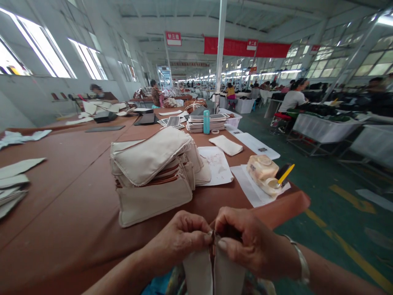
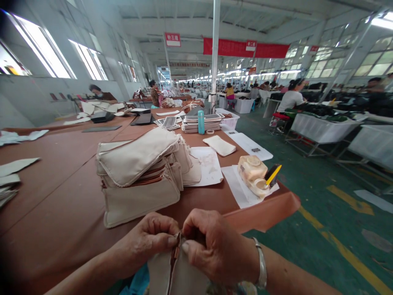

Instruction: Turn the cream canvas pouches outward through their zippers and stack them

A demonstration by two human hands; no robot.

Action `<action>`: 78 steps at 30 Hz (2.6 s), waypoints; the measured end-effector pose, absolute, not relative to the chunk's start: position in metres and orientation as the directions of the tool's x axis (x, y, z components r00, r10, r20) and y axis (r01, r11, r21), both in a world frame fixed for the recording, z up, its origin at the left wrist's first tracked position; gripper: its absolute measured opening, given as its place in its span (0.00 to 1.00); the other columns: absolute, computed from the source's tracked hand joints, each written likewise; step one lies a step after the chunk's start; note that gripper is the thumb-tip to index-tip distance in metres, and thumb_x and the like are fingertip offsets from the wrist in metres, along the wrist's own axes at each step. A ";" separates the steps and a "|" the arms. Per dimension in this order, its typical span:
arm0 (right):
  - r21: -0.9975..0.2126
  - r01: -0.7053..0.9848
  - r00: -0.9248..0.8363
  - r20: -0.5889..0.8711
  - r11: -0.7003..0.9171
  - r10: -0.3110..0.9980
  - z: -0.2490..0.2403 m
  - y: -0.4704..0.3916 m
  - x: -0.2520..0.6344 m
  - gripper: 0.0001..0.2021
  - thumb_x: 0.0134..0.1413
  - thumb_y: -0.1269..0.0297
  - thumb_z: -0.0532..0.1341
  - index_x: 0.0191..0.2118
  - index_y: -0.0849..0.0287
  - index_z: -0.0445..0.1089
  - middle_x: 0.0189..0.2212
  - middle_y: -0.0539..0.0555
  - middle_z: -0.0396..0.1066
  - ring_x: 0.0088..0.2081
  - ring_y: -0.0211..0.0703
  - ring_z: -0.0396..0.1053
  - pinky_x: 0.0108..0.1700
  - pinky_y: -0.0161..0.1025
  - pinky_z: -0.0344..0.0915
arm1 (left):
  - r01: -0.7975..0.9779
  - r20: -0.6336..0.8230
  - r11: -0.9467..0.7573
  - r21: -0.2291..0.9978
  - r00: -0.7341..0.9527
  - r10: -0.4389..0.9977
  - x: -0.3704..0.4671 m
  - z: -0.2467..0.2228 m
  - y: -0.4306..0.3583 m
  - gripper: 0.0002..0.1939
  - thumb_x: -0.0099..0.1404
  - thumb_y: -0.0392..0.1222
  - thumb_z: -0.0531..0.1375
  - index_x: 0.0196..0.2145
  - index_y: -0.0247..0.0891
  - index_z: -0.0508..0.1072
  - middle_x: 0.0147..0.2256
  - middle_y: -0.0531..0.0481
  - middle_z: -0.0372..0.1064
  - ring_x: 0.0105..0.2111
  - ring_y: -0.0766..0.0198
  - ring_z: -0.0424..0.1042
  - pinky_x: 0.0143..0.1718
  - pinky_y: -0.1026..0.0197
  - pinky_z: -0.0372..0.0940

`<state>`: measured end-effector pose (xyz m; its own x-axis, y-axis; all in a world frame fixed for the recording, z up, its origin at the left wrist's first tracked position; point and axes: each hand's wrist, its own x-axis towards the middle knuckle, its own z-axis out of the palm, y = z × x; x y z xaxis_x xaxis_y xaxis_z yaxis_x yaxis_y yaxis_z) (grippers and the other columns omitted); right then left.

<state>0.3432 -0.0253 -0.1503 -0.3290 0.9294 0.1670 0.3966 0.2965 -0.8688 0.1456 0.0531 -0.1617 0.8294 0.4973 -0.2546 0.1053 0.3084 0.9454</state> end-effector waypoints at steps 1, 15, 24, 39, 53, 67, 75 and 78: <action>-0.829 0.441 -0.322 0.210 0.343 0.923 -0.150 -0.027 0.342 0.04 0.51 0.74 0.58 0.34 0.59 0.63 0.27 0.48 0.63 0.28 0.36 0.59 0.30 0.34 0.55 | 0.110 -0.249 0.291 0.950 0.830 0.499 0.146 -0.162 0.053 0.13 0.58 0.45 0.65 0.27 0.29 0.75 0.24 0.48 0.68 0.24 0.68 0.60 0.27 0.66 0.53; -0.903 -0.268 -0.290 -0.256 -0.335 0.922 -0.171 -0.015 0.329 0.07 0.47 0.64 0.60 0.25 0.60 0.62 0.20 0.46 0.57 0.21 0.32 0.53 0.23 0.31 0.50 | 0.216 -0.259 0.146 0.965 0.851 0.457 0.146 -0.153 0.048 0.09 0.59 0.40 0.57 0.27 0.31 0.72 0.22 0.54 0.58 0.21 0.71 0.51 0.22 0.65 0.45; -0.991 0.016 -0.225 -0.131 -0.131 0.966 -0.168 -0.017 0.332 0.12 0.49 0.62 0.67 0.31 0.63 0.65 0.27 0.51 0.67 0.27 0.35 0.60 0.29 0.32 0.54 | 0.336 -0.287 0.020 0.941 0.770 0.570 0.149 -0.156 0.045 0.07 0.58 0.38 0.54 0.25 0.34 0.66 0.21 0.56 0.52 0.22 0.69 0.48 0.22 0.64 0.44; -0.865 0.333 -0.303 0.280 0.376 0.911 -0.158 -0.035 0.333 0.05 0.60 0.72 0.54 0.35 0.59 0.66 0.30 0.52 0.66 0.33 0.40 0.64 0.36 0.36 0.61 | 0.204 -0.167 -0.003 0.979 0.808 0.565 0.140 -0.151 0.049 0.15 0.64 0.46 0.54 0.26 0.33 0.71 0.26 0.50 0.61 0.29 0.65 0.58 0.29 0.66 0.54; -0.544 0.441 -0.519 0.494 0.714 0.698 -0.167 -0.040 0.346 0.08 0.61 0.74 0.53 0.44 0.60 0.63 0.35 0.55 0.65 0.36 0.43 0.63 0.38 0.38 0.61 | 0.166 -0.256 0.257 0.952 0.892 0.373 0.138 -0.159 0.048 0.21 0.64 0.55 0.61 0.30 0.30 0.69 0.25 0.53 0.59 0.24 0.71 0.52 0.24 0.66 0.46; -0.936 0.301 -0.481 0.015 0.182 0.876 -0.137 -0.023 0.345 0.14 0.63 0.59 0.55 0.29 0.61 0.65 0.29 0.51 0.67 0.30 0.36 0.60 0.31 0.32 0.57 | 0.067 0.016 -0.226 0.972 0.937 0.349 0.136 -0.143 0.049 0.19 0.70 0.52 0.53 0.31 0.31 0.67 0.26 0.52 0.56 0.27 0.68 0.54 0.27 0.65 0.50; -0.961 0.239 -0.408 0.031 0.140 0.913 -0.161 -0.023 0.344 0.08 0.56 0.65 0.58 0.27 0.61 0.64 0.22 0.46 0.61 0.24 0.33 0.54 0.26 0.31 0.52 | 0.011 -0.108 0.211 0.977 0.884 0.455 0.141 -0.167 0.044 0.24 0.65 0.58 0.58 0.29 0.30 0.69 0.23 0.50 0.61 0.21 0.71 0.54 0.21 0.66 0.47; -0.942 0.260 -0.420 0.086 0.210 0.903 -0.163 -0.021 0.351 0.13 0.61 0.59 0.57 0.29 0.61 0.65 0.25 0.48 0.62 0.26 0.34 0.55 0.28 0.32 0.53 | 0.006 -0.126 0.249 0.969 0.874 0.470 0.142 -0.167 0.046 0.31 0.68 0.62 0.50 0.31 0.28 0.73 0.27 0.44 0.66 0.22 0.69 0.58 0.22 0.66 0.49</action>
<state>0.3509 -0.0211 -0.1635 -0.4201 0.9034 0.0859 0.2598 0.2104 -0.9425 0.1420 0.0456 -0.1669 0.8737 0.4699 -0.1258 0.0057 0.2485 0.9686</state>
